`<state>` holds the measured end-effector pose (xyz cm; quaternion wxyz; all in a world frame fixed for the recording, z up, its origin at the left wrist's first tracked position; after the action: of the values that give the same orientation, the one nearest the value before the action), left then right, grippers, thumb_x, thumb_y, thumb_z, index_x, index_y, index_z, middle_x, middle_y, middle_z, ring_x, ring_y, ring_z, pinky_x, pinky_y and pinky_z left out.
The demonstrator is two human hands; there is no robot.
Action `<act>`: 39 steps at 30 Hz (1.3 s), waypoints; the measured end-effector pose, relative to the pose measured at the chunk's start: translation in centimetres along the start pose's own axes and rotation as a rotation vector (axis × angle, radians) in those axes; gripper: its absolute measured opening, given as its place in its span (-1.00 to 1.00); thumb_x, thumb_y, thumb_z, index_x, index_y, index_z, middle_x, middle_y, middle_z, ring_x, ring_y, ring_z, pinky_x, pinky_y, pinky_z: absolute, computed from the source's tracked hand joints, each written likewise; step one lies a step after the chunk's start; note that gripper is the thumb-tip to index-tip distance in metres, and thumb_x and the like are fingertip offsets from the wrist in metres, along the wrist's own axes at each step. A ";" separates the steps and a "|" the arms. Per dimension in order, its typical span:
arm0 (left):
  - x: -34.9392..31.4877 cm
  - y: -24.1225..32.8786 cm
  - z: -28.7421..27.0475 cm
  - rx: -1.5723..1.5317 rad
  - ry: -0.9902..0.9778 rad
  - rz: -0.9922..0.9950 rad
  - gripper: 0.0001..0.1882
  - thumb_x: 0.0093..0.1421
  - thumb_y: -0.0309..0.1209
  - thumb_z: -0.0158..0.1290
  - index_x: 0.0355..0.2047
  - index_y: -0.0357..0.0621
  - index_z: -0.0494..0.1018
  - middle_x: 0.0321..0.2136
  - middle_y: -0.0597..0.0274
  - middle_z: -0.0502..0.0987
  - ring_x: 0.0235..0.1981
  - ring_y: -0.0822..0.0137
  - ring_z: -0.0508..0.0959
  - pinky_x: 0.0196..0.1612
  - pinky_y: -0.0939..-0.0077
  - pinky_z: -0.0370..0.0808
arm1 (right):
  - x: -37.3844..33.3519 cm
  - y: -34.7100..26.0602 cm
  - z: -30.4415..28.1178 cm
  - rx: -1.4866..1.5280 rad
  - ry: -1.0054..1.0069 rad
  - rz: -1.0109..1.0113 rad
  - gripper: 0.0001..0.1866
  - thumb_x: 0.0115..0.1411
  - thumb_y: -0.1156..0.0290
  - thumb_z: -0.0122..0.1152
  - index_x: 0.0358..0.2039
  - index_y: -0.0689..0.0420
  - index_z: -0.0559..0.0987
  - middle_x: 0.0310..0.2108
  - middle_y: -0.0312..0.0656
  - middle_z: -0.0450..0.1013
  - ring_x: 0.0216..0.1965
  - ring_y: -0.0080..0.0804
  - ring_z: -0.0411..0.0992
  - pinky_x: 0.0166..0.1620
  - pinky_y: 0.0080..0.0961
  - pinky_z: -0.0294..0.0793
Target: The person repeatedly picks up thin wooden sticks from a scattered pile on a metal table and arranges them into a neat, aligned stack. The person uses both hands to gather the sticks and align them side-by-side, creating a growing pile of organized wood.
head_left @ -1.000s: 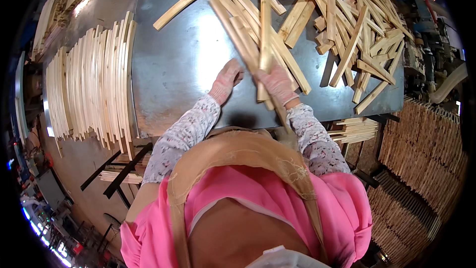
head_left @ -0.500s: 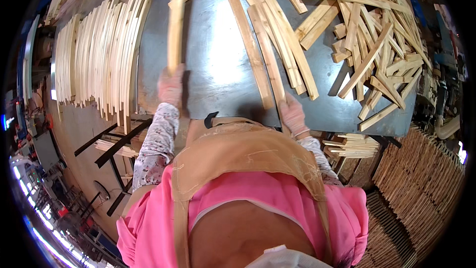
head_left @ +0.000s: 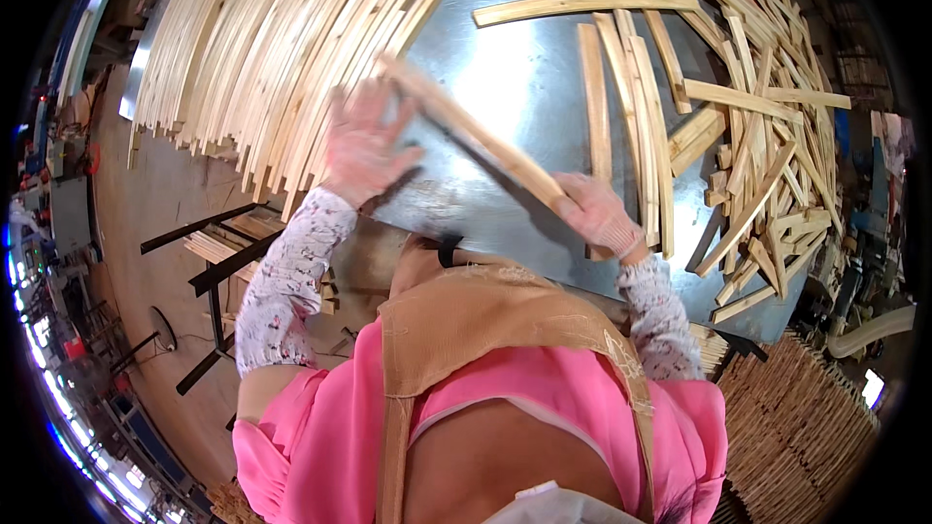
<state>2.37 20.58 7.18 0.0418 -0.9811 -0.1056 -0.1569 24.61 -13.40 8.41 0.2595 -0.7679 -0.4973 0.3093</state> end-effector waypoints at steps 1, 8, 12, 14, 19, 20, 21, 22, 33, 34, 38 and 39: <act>2.5 0.7 -1.9 -0.006 -0.287 0.126 -0.26 0.39 0.30 0.02 0.43 0.21 0.41 0.36 0.15 0.43 0.42 0.18 0.36 0.61 -0.06 -0.01 | 2.5 -1.5 0.3 -0.085 -0.032 -0.119 -0.63 0.38 0.25 0.13 0.03 0.22 0.65 -0.16 0.09 0.62 -0.12 0.11 0.60 0.00 -0.05 0.59; -3.7 -16.1 0.5 -0.209 -0.475 -0.742 -0.29 0.37 0.22 0.07 0.35 0.07 0.52 0.05 -0.02 0.71 0.04 -0.01 0.72 0.10 0.11 0.64 | 8.0 3.3 0.4 -0.449 0.676 0.319 -0.29 0.25 0.04 0.40 0.29 0.19 0.51 0.00 0.10 0.59 0.08 0.16 0.54 0.17 0.04 0.53; -6.5 -22.5 4.1 0.022 -0.300 -0.913 -0.28 0.37 0.14 0.09 0.38 0.00 0.49 0.26 -0.17 0.57 0.32 -0.09 0.52 0.30 0.08 0.50 | 1.6 10.0 6.6 -0.578 0.575 0.608 -0.11 0.28 0.01 0.39 0.50 0.08 0.28 0.17 0.15 0.48 0.21 0.22 0.44 0.23 0.08 0.49; -3.1 -22.0 5.4 0.157 -0.202 -0.778 -0.29 0.35 0.08 0.13 0.39 -0.04 0.48 0.28 -0.15 0.55 0.36 -0.08 0.47 0.35 0.09 0.45 | 1.6 10.3 6.7 -0.499 0.525 0.781 -0.21 0.30 0.07 0.36 0.49 -0.06 0.34 0.16 0.15 0.48 0.21 0.22 0.43 0.23 0.09 0.48; 15.6 -8.0 11.1 -0.228 -0.306 -0.344 -0.48 0.28 -0.18 0.21 0.20 -0.11 0.57 0.09 -0.07 0.61 0.16 -0.03 0.58 0.30 0.06 0.48 | 1.4 11.3 5.3 -0.307 0.618 0.781 -0.33 0.30 0.19 0.33 0.41 -0.06 0.45 0.09 0.13 0.48 0.14 0.23 0.46 0.23 0.04 0.49; 18.5 -4.8 12.1 -0.295 -0.299 -0.207 -0.38 0.29 -0.10 0.21 0.31 -0.05 0.50 0.27 -0.04 0.51 0.24 -0.03 0.52 0.37 0.09 0.42 | 1.1 11.5 4.8 -0.288 0.647 0.761 -0.34 0.29 0.21 0.33 0.40 -0.04 0.46 0.08 0.13 0.49 0.13 0.22 0.46 0.22 0.02 0.49; 21.6 -1.5 12.3 -0.340 -0.357 -0.212 -0.33 0.33 -0.06 0.18 0.39 -0.04 0.44 0.41 -0.07 0.39 0.44 -0.06 0.36 0.52 0.08 0.25 | 1.0 11.1 4.0 -0.270 0.663 0.735 -0.32 0.24 0.24 0.35 0.39 -0.01 0.47 0.06 0.13 0.49 0.12 0.22 0.47 0.21 0.01 0.50; 24.2 1.3 13.3 -0.272 -0.357 -0.147 -0.27 0.34 -0.04 0.17 0.45 -0.02 0.35 0.47 -0.07 0.31 0.48 -0.04 0.30 0.52 0.08 0.24 | 0.4 11.4 3.4 -0.283 0.691 0.706 -0.30 0.20 0.27 0.37 0.38 0.02 0.47 0.02 0.14 0.50 0.10 0.23 0.48 0.19 0.01 0.51; 22.1 -0.7 7.6 -0.429 -0.601 -0.345 -0.47 0.16 -0.30 0.18 0.17 -0.06 0.56 0.03 -0.03 0.64 0.14 -0.04 0.61 0.23 0.06 0.56 | 0.7 11.7 4.0 0.099 0.620 0.517 -0.29 0.18 0.29 0.39 0.36 0.10 0.50 0.05 0.11 0.54 0.11 0.14 0.54 0.20 -0.10 0.57; 17.6 -4.2 6.4 -0.425 -0.550 -0.428 -0.47 0.15 -0.32 0.19 0.17 -0.06 0.57 0.03 -0.03 0.64 0.13 -0.04 0.61 0.23 0.07 0.56 | 2.8 9.7 2.9 0.030 0.520 0.499 -0.29 0.21 0.26 0.37 0.38 0.13 0.49 0.11 0.12 0.53 0.11 0.14 0.55 0.19 -0.12 0.58; 1.1 -16.5 3.2 -0.318 -0.378 -0.663 -0.35 0.15 -0.30 0.25 0.29 -0.11 0.51 0.21 -0.09 0.57 0.26 -0.08 0.54 0.38 0.09 0.45 | 13.1 6.1 3.2 0.379 0.419 0.505 -0.27 0.25 0.24 0.31 0.38 0.30 0.43 -0.05 0.10 0.61 -0.04 -0.09 0.63 0.00 -0.21 0.61; -1.9 -18.9 2.1 -0.252 -0.403 -0.718 -0.32 0.17 -0.27 0.26 0.32 -0.11 0.48 0.24 -0.07 0.55 0.29 -0.08 0.51 0.40 0.09 0.42 | 16.3 4.8 3.1 0.417 0.344 0.476 -0.22 0.26 0.23 0.30 0.42 0.32 0.36 -0.16 0.06 0.63 -0.14 -0.13 0.63 -0.05 -0.22 0.61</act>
<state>-2.88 38.83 5.55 -0.1570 -0.8906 -0.4264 0.0216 30.35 0.15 -0.61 0.4111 -0.8336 -0.1799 0.3220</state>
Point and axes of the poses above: each hand's wrist, its own x-axis towards the middle knuckle, its own z-axis out of the palm, y = z × x, the point moved 1 cm from there along x, towards the middle knuckle
